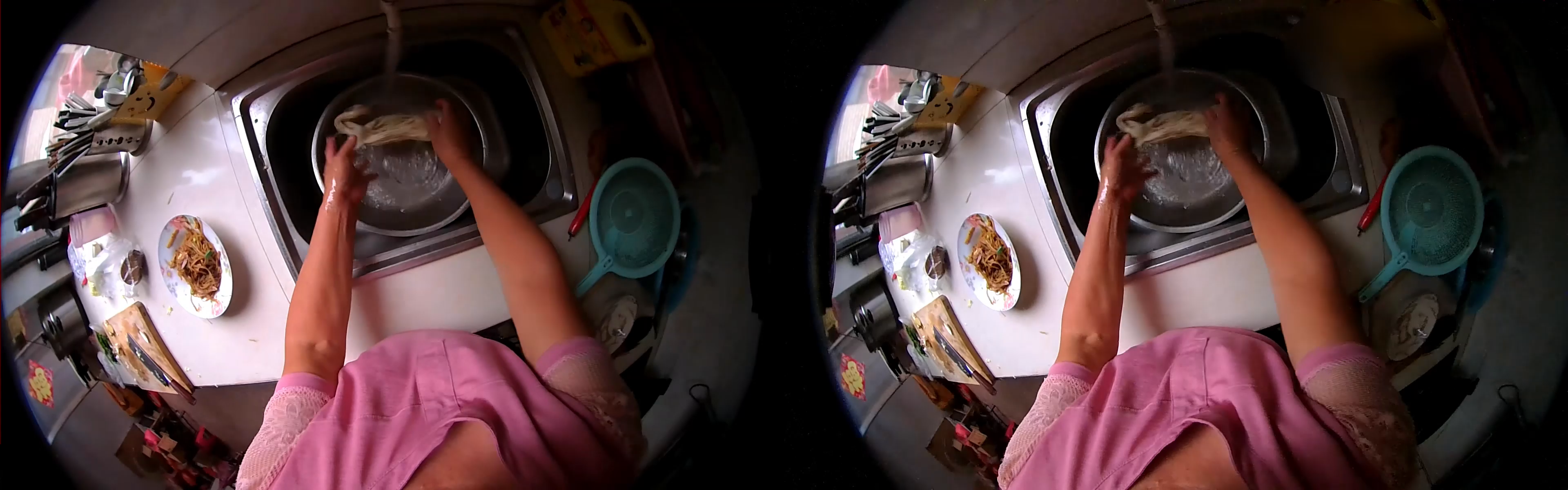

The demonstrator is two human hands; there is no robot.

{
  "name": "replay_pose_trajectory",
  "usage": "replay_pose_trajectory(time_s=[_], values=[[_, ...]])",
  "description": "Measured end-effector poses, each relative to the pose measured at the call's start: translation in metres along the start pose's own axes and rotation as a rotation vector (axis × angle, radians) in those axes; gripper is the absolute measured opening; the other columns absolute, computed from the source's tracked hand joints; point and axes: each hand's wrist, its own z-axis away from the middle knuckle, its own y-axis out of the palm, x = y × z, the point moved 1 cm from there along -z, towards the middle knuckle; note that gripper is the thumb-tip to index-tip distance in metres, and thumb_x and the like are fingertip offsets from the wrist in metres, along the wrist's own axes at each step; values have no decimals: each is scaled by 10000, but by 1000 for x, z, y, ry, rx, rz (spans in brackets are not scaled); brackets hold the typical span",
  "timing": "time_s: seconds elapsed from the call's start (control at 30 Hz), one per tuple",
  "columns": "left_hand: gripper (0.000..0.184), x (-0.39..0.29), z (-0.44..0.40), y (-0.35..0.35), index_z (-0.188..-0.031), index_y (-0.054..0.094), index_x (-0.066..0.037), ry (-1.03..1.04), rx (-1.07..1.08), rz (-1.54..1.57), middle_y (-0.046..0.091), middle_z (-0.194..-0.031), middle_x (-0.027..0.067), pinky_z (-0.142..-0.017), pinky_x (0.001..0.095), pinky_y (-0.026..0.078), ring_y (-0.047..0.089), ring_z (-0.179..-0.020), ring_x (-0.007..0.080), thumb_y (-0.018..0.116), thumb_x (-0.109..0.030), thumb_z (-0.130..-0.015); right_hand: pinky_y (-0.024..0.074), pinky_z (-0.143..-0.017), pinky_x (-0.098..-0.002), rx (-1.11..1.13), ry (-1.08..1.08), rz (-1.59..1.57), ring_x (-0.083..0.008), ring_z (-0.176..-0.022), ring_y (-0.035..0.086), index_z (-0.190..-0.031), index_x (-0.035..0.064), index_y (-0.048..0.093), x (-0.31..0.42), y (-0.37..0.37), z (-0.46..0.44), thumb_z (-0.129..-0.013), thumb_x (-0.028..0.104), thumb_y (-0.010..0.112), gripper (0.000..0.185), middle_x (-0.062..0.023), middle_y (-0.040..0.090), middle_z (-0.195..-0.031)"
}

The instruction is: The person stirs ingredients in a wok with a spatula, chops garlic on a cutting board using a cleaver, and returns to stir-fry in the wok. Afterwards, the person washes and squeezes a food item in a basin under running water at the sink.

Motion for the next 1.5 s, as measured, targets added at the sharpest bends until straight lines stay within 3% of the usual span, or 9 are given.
replay_pose_trajectory(time_s=[0.23, 0.37, 0.47, 0.63, 0.73, 0.8, 1.03, 1.3, 1.5], values=[[648, 34, -18, -24, -1187, 386, -12, -616, 167, 374, 403, -1195, 240, -935, 518, 291, 436, -1058, 378, 477, -504, -776, 436, -742, -355, 814, 5, -317, -299, -908, 519, -895, 124, 588, 71, 10, 58, -664, 118, 574, 232, -129, 537, -970], [503, 24, -18, -39, -1064, 479, 7, -589, 526, 427, 520, -1033, 222, -877, 410, 380, 508, -934, 337, 383, -431, -837, 436, -737, -363, 532, -359, -316, -313, -821, 527, -822, 113, 573, 145, -65, 75, -643, 207, 618, 208, -110, 540, -862], [305, 44, -30, -27, -1016, 506, -23, -330, 545, 594, 545, -982, 158, -854, 380, 396, 525, -899, 266, 397, -265, -867, 462, -664, -377, 299, -485, -208, -306, -744, 546, -852, 109, 577, 105, -19, 63, -746, 287, 555, 208, -120, 576, -784], [277, -22, 32, 22, -1097, 461, -15, 236, 292, 286, 542, -1047, 131, -830, 328, 417, 523, -930, 234, 441, -39, -822, 441, -681, -380, 410, 285, -51, -320, -787, 563, -804, 58, 589, 11, -5, 20, -826, 382, 449, 354, -158, 587, -840], [344, -38, 46, 36, -1157, 439, -12, 210, 261, 209, 530, -1090, 135, -852, 346, 407, 511, -972, 229, 445, -31, -814, 439, -705, -347, 359, -13, 132, -279, -835, 565, -853, 41, 584, 5, -21, 26, -798, 295, 524, 267, -157, 575, -934], [367, -34, 44, 38, -1186, 424, -10, 207, 296, 157, 536, -1091, 142, -841, 347, 421, 525, -972, 231, 457, -54, -823, 435, -722, -319, 416, 166, -668, -248, -871, 560, -888, 21, 569, 15, -6, 44, -745, 190, 598, 223, -151, 566, -970], [338, -74, 84, 52, -1104, 504, 15, 545, 271, -67, 575, -1021, 120, -781, 227, 424, 544, -899, 154, 431, 26, -774, 453, -636, -297, 371, 63, -554, -221, -683, 590, -808, 38, 569, 62, -48, 29, -707, 235, 648, 235, -127, 603, -715], [366, -127, 146, 87, -1157, 453, -6, 533, 603, 221, 509, -1110, 196, -852, 397, 437, 512, -1017, 294, 434, 34, -794, 457, -656, -296, 142, -517, -474, -209, -753, 559, -835, 24, 542, 120, -120, -16, -682, 152, 637, 221, -101, 557, -865], [414, -127, 121, 87, -1205, 396, -11, 533, 670, 208, 535, -1059, 169, -814, 350, 446, 547, -932, 268, 436, 26, -795, 439, -757, -332, 558, 182, -625, -254, -846, 563, -983, 49, 527, 30, -50, -16, -760, 199, 570, 272, -115, 583, -859]])
